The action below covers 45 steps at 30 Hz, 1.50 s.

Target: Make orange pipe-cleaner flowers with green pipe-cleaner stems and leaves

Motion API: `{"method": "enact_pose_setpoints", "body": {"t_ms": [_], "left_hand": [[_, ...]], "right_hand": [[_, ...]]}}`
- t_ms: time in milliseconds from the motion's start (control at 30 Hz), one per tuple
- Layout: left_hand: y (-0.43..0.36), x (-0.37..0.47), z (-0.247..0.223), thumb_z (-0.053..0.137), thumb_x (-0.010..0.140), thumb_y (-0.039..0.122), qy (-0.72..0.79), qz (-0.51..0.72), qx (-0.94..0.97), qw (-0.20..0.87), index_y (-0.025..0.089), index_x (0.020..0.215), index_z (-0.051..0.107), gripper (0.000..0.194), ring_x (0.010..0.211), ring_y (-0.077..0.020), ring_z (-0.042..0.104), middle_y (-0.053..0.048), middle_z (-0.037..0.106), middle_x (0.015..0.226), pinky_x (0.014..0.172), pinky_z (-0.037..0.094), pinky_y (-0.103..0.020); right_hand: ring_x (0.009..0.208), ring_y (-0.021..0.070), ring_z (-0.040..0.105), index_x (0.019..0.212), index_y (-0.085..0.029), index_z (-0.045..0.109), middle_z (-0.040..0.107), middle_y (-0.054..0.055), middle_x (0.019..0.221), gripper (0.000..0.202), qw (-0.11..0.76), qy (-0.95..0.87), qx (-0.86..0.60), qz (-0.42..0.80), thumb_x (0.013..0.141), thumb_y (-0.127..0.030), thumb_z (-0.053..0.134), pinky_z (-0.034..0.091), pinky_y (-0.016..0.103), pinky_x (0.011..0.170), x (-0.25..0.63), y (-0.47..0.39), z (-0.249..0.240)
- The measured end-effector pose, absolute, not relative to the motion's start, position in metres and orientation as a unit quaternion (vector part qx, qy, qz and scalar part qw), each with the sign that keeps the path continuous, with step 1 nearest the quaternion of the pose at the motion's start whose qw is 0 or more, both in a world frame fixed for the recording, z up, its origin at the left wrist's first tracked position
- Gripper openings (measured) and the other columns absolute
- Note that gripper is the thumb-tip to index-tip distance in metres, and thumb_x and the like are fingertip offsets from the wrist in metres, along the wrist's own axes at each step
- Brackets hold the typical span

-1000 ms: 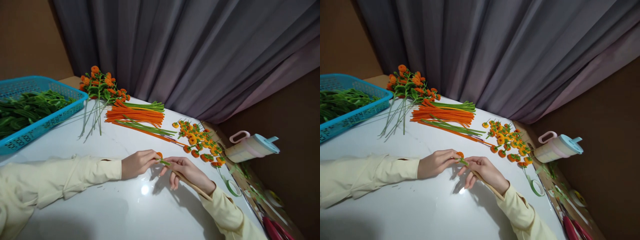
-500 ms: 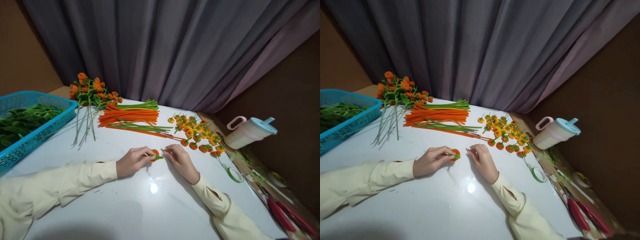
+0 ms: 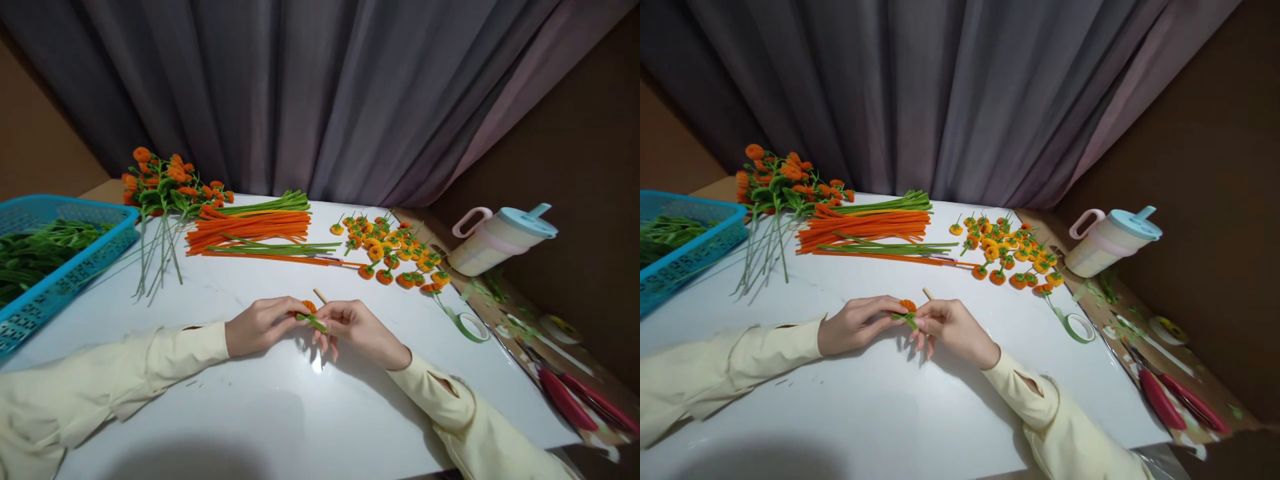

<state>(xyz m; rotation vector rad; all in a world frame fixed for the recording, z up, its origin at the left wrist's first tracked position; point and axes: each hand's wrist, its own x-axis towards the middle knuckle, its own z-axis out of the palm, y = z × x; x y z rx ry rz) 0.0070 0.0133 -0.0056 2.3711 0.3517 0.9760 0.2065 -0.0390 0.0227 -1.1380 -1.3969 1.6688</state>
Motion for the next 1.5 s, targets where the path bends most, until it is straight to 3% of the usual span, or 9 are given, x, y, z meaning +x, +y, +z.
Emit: {"method": "enact_pose_setpoints", "body": {"t_ms": [433, 667, 767, 867, 967, 1033, 1200, 1367, 1500], "left_hand": [[0.012, 0.009, -0.005, 0.045, 0.089, 0.015, 0.187, 0.352, 0.864, 0.308, 0.016, 0.086, 0.059, 0.014, 0.067, -0.0096, 0.06, -0.002, 0.066, 0.079, 0.065, 0.046, -0.018], [0.008, 0.02, 0.005, 0.056, 0.082, 0.032, 0.299, 0.273, 0.712, 0.574, 0.014, 0.079, 0.056, 0.018, 0.063, -0.0122, 0.059, -0.002, 0.063, 0.071, 0.058, 0.048, -0.023], [0.009, 0.022, 0.009, 0.057, 0.081, 0.035, 0.286, 0.241, 0.646, 0.666, 0.013, 0.081, 0.053, 0.022, 0.061, -0.0142, 0.061, -0.003, 0.062, 0.07, 0.06, 0.052, -0.028], [0.011, 0.019, 0.017, 0.052, 0.085, 0.032, 0.241, 0.213, 0.709, 0.628, 0.014, 0.084, 0.055, 0.018, 0.068, -0.0143, 0.061, -0.004, 0.064, 0.075, 0.065, 0.051, -0.028], [0.011, 0.017, 0.027, 0.052, 0.084, 0.028, 0.182, 0.205, 0.848, 0.454, 0.015, 0.086, 0.059, 0.014, 0.08, -0.0153, 0.059, -0.005, 0.065, 0.086, 0.075, 0.046, -0.027], [0.009, 0.018, 0.031, 0.054, 0.083, 0.029, 0.164, 0.212, 0.89, 0.368, 0.016, 0.087, 0.059, 0.015, 0.078, -0.0146, 0.057, -0.005, 0.063, 0.087, 0.074, 0.044, -0.025], [0.003, 0.021, 0.021, 0.04, 0.091, 0.024, 0.218, 0.262, 0.886, 0.314, 0.016, 0.081, 0.056, 0.02, 0.058, -0.0087, 0.05, 0.001, 0.057, 0.069, 0.057, 0.038, -0.018], [0.002, 0.019, 0.009, 0.041, 0.091, 0.025, 0.253, 0.297, 0.866, 0.312, 0.017, 0.084, 0.052, 0.016, 0.061, -0.009, 0.052, 0.001, 0.057, 0.072, 0.059, 0.04, -0.019], [0.001, 0.02, 0.011, 0.039, 0.092, 0.026, 0.25, 0.286, 0.863, 0.334, 0.017, 0.082, 0.05, 0.018, 0.06, -0.0091, 0.05, 0.001, 0.056, 0.071, 0.058, 0.039, -0.019]], "right_hand": [[0.045, 0.0102, 0.056, 0.075, -0.012, 0.061, 0.06, 0.001, 0.058, 0.034, 0.307, -0.566, -0.463, 0.609, 0.078, -0.045, 0.059, 0.046, 0.022, 0.046, 0.2, -0.043, 0.027], [0.051, 0.009, 0.045, 0.072, -0.015, 0.057, 0.054, 0.001, 0.06, 0.018, 0.303, -0.8, -0.448, 0.258, 0.085, -0.018, 0.043, 0.039, 0.021, 0.052, 0.202, -0.051, 0.027], [0.053, 0.0102, 0.044, 0.074, -0.015, 0.056, 0.054, 0.002, 0.063, 0.016, 0.312, -0.824, -0.424, 0.21, 0.082, -0.014, 0.041, 0.039, 0.023, 0.053, 0.201, -0.054, 0.027], [0.048, 0.0093, 0.045, 0.069, -0.015, 0.055, 0.052, 0.0, 0.057, 0.015, 0.309, -0.748, -0.474, 0.347, 0.081, -0.02, 0.047, 0.039, 0.022, 0.048, 0.2, -0.055, 0.031], [0.039, 0.0071, 0.044, 0.067, -0.015, 0.054, 0.052, -0.003, 0.053, 0.02, 0.296, -0.592, -0.483, 0.573, 0.078, -0.03, 0.056, 0.039, 0.02, 0.04, 0.2, -0.052, 0.038], [0.037, 0.0066, 0.046, 0.065, -0.014, 0.055, 0.054, -0.003, 0.053, 0.023, 0.314, -0.525, -0.462, 0.642, 0.074, -0.034, 0.062, 0.04, 0.02, 0.039, 0.2, -0.05, 0.042], [0.04, 0.0066, 0.049, 0.068, -0.011, 0.06, 0.059, 0.0, 0.057, 0.02, 0.348, -0.459, -0.432, 0.694, 0.072, -0.029, 0.067, 0.045, 0.022, 0.043, 0.201, -0.047, 0.04], [0.043, 0.0066, 0.046, 0.069, -0.01, 0.061, 0.06, 0.001, 0.059, 0.022, 0.364, -0.419, -0.419, 0.719, 0.069, -0.03, 0.07, 0.049, 0.025, 0.045, 0.202, -0.045, 0.036], [0.041, 0.0076, 0.049, 0.07, -0.013, 0.057, 0.057, -0.001, 0.057, 0.025, 0.343, -0.506, -0.452, 0.65, 0.074, -0.036, 0.065, 0.045, 0.022, 0.043, 0.202, -0.048, 0.038]]}}
